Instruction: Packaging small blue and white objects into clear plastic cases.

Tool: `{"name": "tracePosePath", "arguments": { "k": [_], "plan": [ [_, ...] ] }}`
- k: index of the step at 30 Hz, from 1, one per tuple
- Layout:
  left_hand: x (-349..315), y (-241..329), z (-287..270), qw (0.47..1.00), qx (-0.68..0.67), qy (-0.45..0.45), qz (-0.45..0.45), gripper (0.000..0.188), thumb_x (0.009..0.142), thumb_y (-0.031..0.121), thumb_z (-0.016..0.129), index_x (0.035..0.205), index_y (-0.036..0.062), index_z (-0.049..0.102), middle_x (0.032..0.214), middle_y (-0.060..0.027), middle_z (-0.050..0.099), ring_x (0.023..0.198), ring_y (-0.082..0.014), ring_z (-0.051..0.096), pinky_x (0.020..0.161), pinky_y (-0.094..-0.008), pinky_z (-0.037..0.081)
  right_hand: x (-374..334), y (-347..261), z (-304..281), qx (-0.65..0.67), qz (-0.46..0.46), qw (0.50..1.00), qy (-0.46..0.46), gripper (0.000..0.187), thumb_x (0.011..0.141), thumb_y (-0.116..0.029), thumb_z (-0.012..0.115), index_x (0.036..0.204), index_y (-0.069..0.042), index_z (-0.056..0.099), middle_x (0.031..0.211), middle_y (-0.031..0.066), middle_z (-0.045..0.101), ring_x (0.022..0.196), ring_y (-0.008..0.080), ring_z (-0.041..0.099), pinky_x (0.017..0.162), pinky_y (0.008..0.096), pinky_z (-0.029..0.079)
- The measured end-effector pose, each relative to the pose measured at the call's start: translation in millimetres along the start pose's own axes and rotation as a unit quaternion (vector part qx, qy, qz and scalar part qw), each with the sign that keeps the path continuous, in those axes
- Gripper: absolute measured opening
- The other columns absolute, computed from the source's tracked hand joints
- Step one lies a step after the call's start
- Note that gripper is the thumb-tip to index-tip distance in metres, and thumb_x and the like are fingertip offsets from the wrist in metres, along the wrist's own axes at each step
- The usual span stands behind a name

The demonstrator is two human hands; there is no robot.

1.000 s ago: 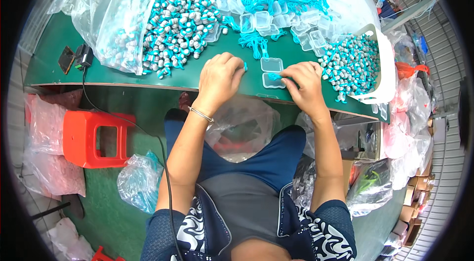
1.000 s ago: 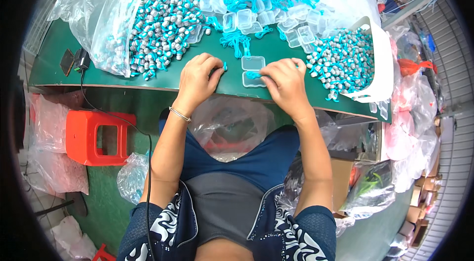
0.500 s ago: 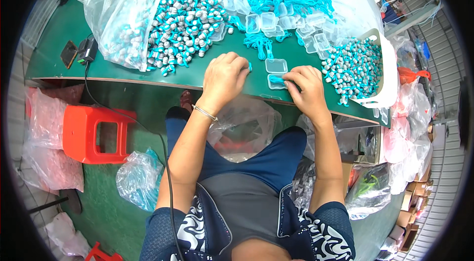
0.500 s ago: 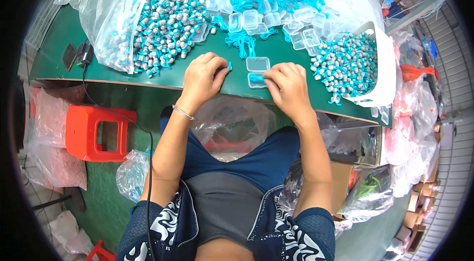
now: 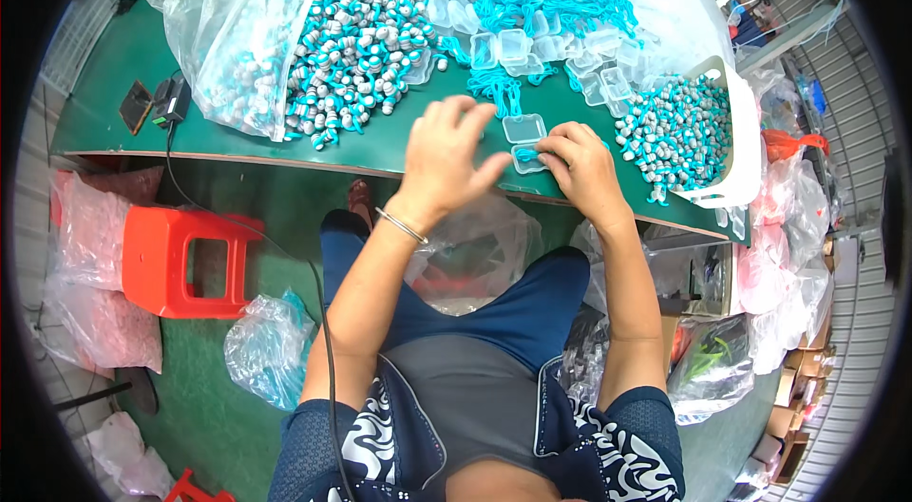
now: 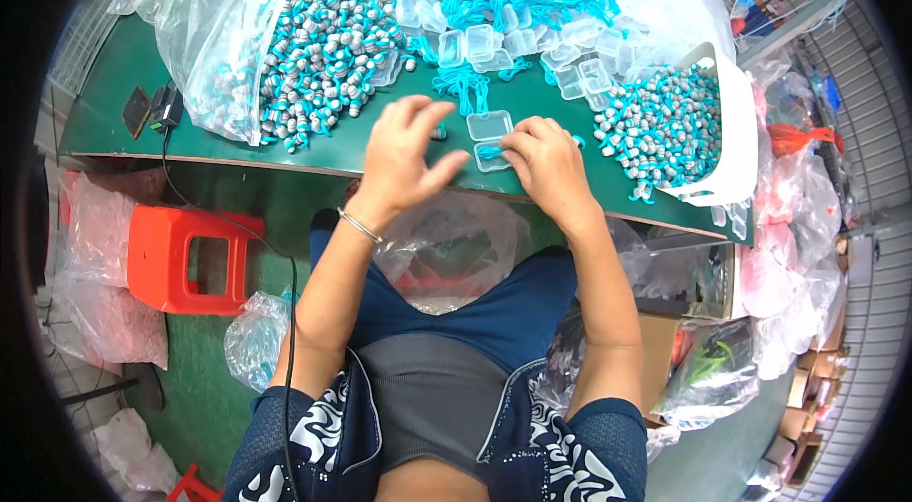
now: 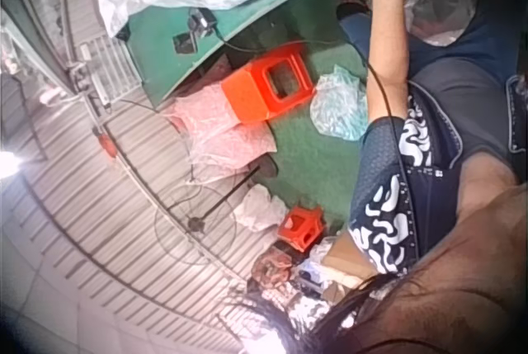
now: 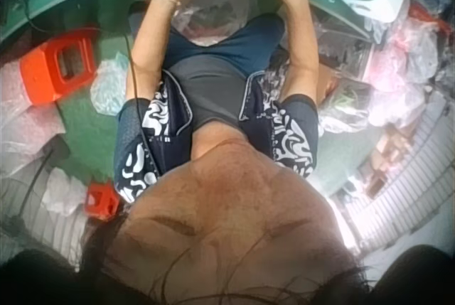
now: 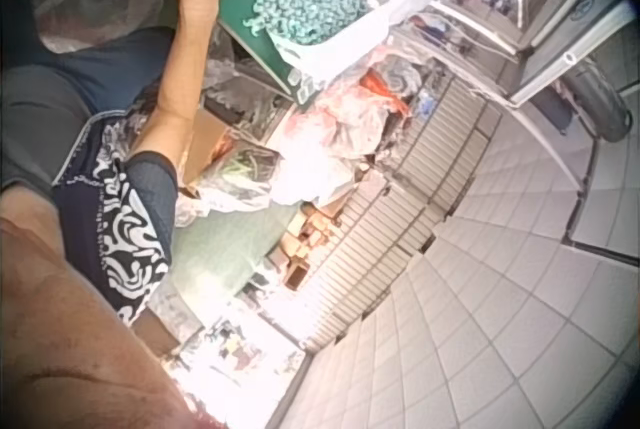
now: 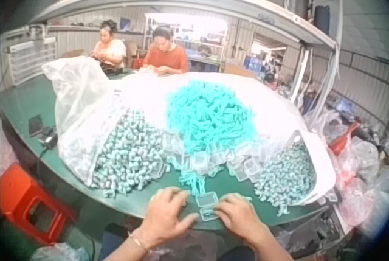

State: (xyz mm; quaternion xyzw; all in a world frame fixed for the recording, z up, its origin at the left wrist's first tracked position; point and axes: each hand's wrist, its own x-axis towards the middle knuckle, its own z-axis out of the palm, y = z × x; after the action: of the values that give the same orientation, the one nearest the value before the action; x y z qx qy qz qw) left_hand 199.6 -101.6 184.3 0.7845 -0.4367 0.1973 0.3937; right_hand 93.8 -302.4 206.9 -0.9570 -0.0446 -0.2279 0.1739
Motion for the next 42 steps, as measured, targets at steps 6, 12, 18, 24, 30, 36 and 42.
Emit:
{"name": "tracePosePath", "arguments": {
  "k": [6, 12, 18, 24, 30, 36, 42],
  "plan": [
    [-1, 28, 26, 0.995, 0.051, -0.088, -0.011, 0.047, 0.076, 0.039, 0.079, 0.114, 0.0119, 0.067, 0.114, -0.0055, 0.058, 0.108, -0.0259, 0.051, 0.086, -0.0420, 0.038, 5, 1, -3, 0.001, -0.014, 1.000, -0.006, 0.012, 0.077, -0.009, 0.076, 0.087, -0.009, 0.070, 0.090, 0.0053, 0.064, 0.089, 0.0275, 0.063, 0.077, 0.0405, 0.047],
    [-1, 22, 30, 0.996, 0.031, -0.089, 0.003, 0.041, 0.077, 0.036, 0.079, 0.109, 0.0115, 0.070, 0.116, -0.0051, 0.058, 0.111, -0.0263, 0.050, 0.088, -0.0434, 0.037, 6, 8, 6, -0.042, -0.049, 0.998, 0.021, 0.013, 0.078, -0.011, 0.075, 0.089, -0.010, 0.070, 0.087, 0.0045, 0.064, 0.086, 0.0255, 0.062, 0.079, 0.0402, 0.045],
    [-1, 20, 27, 0.995, 0.021, -0.092, 0.007, 0.043, 0.077, 0.036, 0.078, 0.111, 0.0109, 0.069, 0.118, -0.0060, 0.058, 0.113, -0.0282, 0.050, 0.089, -0.0441, 0.037, -10, -4, -5, -0.081, -0.053, 0.994, 0.046, 0.026, 0.082, -0.013, 0.072, 0.108, -0.011, 0.069, 0.096, 0.0056, 0.066, 0.092, 0.0259, 0.062, 0.084, 0.0417, 0.044],
    [1, 23, 17, 1.000, -0.004, -0.014, 0.005, 0.047, 0.076, 0.030, 0.077, 0.118, 0.0105, 0.065, 0.117, -0.0108, 0.058, 0.111, -0.0310, 0.051, 0.089, -0.0440, 0.039, -31, 43, -34, -0.049, 0.120, 0.985, 0.112, 0.022, 0.084, -0.010, 0.069, 0.107, -0.009, 0.070, 0.097, 0.0089, 0.068, 0.093, 0.0282, 0.064, 0.082, 0.0410, 0.047],
    [-2, -9, 4, 0.998, 0.007, -0.021, -0.057, 0.031, 0.078, 0.010, 0.073, 0.109, 0.0088, 0.067, 0.106, -0.0090, 0.061, 0.098, -0.0298, 0.057, 0.081, -0.0407, 0.046, -37, 54, -28, -0.123, 0.143, 0.979, 0.072, 0.019, 0.082, -0.010, 0.072, 0.101, -0.007, 0.071, 0.093, 0.0091, 0.068, 0.090, 0.0281, 0.064, 0.077, 0.0414, 0.048],
    [0, -18, 6, 0.997, -0.027, -0.031, -0.065, 0.019, 0.079, 0.006, 0.074, 0.098, 0.0075, 0.070, 0.088, -0.0069, 0.066, 0.085, -0.0282, 0.062, 0.075, -0.0400, 0.050, -31, 41, -20, -0.120, 0.130, 0.979, 0.104, 0.017, 0.080, -0.010, 0.074, 0.097, -0.008, 0.072, 0.085, 0.0096, 0.063, 0.082, 0.0292, 0.063, 0.072, 0.0400, 0.049],
    [-1, -15, 6, 0.995, -0.018, -0.026, -0.094, 0.012, 0.078, 0.008, 0.076, 0.089, 0.0065, 0.071, 0.085, -0.0068, 0.067, 0.080, -0.0264, 0.063, 0.071, -0.0396, 0.051, -33, 49, -9, -0.061, 0.150, 0.982, 0.100, 0.022, 0.080, -0.004, 0.072, 0.101, -0.004, 0.068, 0.088, 0.0108, 0.065, 0.076, 0.0262, 0.063, 0.069, 0.0380, 0.051]
  ]
}}
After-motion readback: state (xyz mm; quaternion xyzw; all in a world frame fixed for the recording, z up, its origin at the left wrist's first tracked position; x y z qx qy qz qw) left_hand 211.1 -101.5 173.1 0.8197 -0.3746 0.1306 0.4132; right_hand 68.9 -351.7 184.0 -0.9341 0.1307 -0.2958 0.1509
